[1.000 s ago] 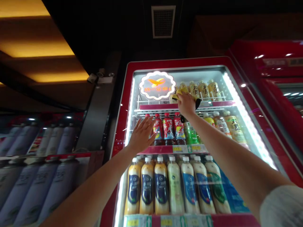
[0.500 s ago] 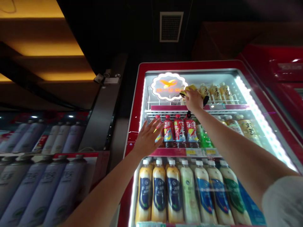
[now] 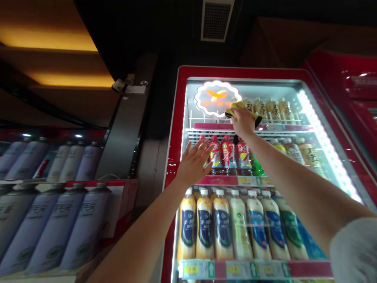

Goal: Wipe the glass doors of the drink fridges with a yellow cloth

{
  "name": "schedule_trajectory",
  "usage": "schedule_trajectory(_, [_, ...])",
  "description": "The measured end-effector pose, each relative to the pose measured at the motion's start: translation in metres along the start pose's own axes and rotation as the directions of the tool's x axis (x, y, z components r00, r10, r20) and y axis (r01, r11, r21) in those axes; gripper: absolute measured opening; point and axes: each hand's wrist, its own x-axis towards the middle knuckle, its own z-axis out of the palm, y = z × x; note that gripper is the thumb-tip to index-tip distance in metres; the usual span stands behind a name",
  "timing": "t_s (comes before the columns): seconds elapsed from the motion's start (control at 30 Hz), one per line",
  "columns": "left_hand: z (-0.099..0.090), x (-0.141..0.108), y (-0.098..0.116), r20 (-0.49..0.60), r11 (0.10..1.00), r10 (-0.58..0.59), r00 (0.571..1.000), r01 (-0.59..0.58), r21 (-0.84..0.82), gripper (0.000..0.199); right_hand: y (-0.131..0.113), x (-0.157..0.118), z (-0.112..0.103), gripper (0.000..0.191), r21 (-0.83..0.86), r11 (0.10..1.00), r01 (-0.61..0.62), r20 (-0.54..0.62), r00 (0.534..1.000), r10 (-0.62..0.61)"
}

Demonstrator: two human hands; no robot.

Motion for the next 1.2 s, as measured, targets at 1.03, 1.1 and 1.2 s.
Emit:
schedule_trajectory(1.03, [-0.020, -0.043, -0.028, 0.004, 0.999, 0.000, 1.000, 0.000, 0.040, 0.055, -0.119, 0.049, 0.076, 0.049, 0.200, 0.959, 0.200, 0.015, 0.978, -0.207])
schedule_trajectory(1.1, [-0.019, -0.044, -0.028, -0.002, 0.999, 0.000, 1.000, 0.000, 0.036, 0.055, -0.138, 0.058, 0.084, 0.050, 0.216, 0.948, 0.235, 0.053, 0.966, -0.252])
schedule_trajectory(1.2, [-0.019, -0.049, -0.026, -0.009, 0.999, 0.001, 1.000, -0.001, 0.034, 0.054, -0.159, 0.054, 0.084, 0.053, 0.269, 0.894, 0.358, 0.169, 0.896, -0.410])
